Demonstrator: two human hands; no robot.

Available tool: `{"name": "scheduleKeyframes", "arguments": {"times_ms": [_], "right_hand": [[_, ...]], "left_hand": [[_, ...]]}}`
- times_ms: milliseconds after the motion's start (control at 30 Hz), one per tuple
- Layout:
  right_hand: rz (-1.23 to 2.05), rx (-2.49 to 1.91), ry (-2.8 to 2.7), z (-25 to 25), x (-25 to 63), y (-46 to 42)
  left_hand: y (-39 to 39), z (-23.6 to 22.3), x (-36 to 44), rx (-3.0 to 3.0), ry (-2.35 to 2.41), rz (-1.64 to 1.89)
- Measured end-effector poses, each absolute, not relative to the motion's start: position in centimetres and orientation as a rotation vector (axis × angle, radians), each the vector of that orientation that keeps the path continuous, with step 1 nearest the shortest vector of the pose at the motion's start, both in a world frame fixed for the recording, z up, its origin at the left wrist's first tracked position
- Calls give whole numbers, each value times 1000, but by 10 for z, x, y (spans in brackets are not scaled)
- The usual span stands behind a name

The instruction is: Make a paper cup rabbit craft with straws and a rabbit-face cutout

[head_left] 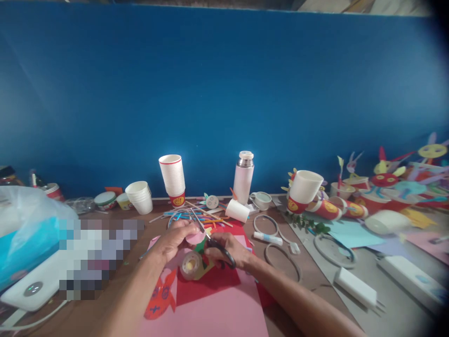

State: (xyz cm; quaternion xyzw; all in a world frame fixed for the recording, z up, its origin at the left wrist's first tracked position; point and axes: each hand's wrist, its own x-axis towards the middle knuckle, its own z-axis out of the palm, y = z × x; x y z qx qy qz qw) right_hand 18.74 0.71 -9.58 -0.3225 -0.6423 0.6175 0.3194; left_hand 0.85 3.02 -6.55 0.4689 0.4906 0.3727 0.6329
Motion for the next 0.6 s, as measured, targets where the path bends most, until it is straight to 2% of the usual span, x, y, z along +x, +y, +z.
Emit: {"name": "scheduleKeyframes", "arguments": {"times_ms": [600], "right_hand": [[1589,-853,-1712,-113,190,15]], "left_hand": [[33,-68,4,1131,1154,849]]}}
